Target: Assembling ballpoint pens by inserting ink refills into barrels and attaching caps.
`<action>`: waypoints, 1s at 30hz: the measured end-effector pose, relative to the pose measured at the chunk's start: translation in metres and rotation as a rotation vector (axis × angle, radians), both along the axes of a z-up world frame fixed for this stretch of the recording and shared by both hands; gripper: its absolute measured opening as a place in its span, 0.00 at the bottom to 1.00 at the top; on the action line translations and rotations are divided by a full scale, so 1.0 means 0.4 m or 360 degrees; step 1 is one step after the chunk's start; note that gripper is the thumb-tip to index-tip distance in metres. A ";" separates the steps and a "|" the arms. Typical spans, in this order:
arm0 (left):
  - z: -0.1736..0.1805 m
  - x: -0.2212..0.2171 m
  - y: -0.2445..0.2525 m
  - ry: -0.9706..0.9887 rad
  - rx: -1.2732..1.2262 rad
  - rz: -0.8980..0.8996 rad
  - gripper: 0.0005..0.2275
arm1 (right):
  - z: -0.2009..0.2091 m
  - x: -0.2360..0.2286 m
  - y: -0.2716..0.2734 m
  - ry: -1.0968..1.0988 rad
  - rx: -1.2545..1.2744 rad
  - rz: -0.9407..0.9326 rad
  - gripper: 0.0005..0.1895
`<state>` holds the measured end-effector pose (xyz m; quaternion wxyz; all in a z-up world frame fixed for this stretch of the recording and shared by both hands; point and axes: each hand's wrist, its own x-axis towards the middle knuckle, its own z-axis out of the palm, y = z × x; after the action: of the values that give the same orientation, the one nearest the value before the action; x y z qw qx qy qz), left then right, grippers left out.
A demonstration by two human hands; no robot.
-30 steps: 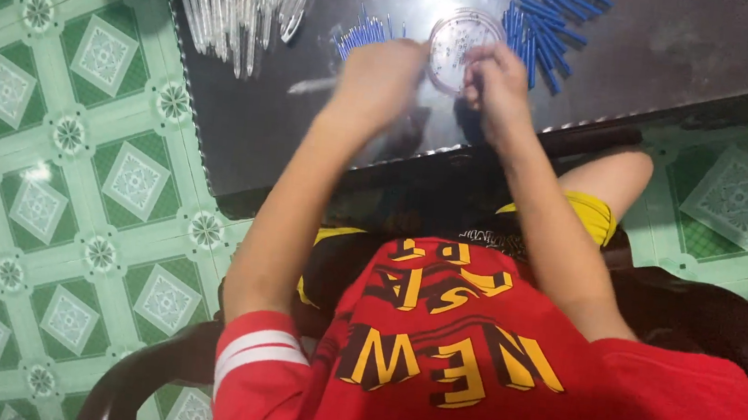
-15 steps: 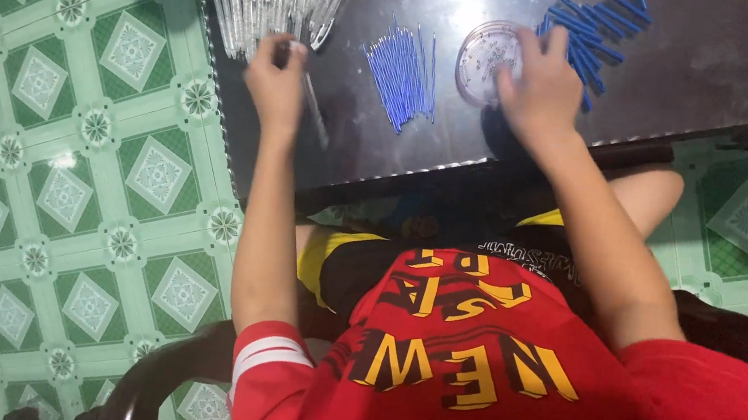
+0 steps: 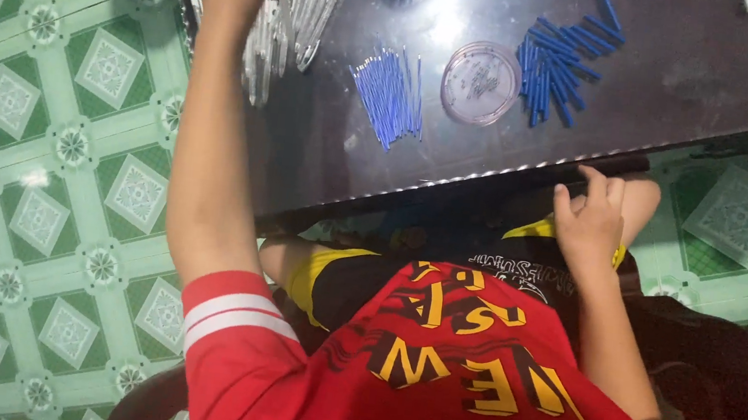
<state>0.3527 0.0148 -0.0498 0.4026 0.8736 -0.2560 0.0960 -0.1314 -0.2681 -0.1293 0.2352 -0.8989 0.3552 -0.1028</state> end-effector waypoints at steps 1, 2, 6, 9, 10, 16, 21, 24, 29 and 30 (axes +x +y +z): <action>0.000 0.003 -0.009 0.0004 -0.0055 -0.0009 0.08 | -0.021 -0.009 -0.005 -0.0033 -0.0061 -0.0056 0.21; 0.002 0.002 -0.022 0.0003 -0.0061 -0.0010 0.08 | -0.019 -0.012 -0.008 -0.0033 -0.0067 -0.0057 0.21; -0.003 -0.025 -0.055 0.0041 -0.0289 -0.0039 0.04 | -0.008 -0.018 -0.001 0.0067 0.0098 -0.0098 0.22; -0.009 -0.044 -0.054 0.0061 -0.0436 -0.0042 0.06 | 0.028 0.005 0.009 0.0095 0.0216 -0.0058 0.22; -0.011 -0.050 -0.049 0.0068 -0.0507 -0.0045 0.07 | 0.044 0.013 0.014 0.0098 0.0317 -0.0034 0.23; -0.042 -0.064 0.076 0.0050 -0.0713 0.0093 0.06 | 0.020 0.021 0.022 -0.0041 0.0213 0.0093 0.20; -0.044 -0.282 0.197 0.0078 -0.1251 0.0475 0.09 | 0.047 0.208 0.127 -0.0580 0.0024 0.0701 0.08; -0.189 -0.510 0.318 0.0185 -0.1568 0.1034 0.14 | 0.037 0.460 0.252 -0.0638 0.0070 0.1121 0.18; -0.189 -0.668 0.334 0.0414 -0.1289 0.1173 0.08 | -0.044 0.886 0.381 -0.0332 -0.0371 0.1762 0.24; -0.108 -0.704 0.317 0.0871 -0.0641 0.1428 0.06 | -0.060 0.894 0.400 -0.0521 -0.0606 0.1803 0.16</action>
<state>0.0710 0.1418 -0.0929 0.5328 0.7958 0.2779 0.0748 0.2261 -0.1079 -0.1535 0.1402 -0.9466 -0.2423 -0.1601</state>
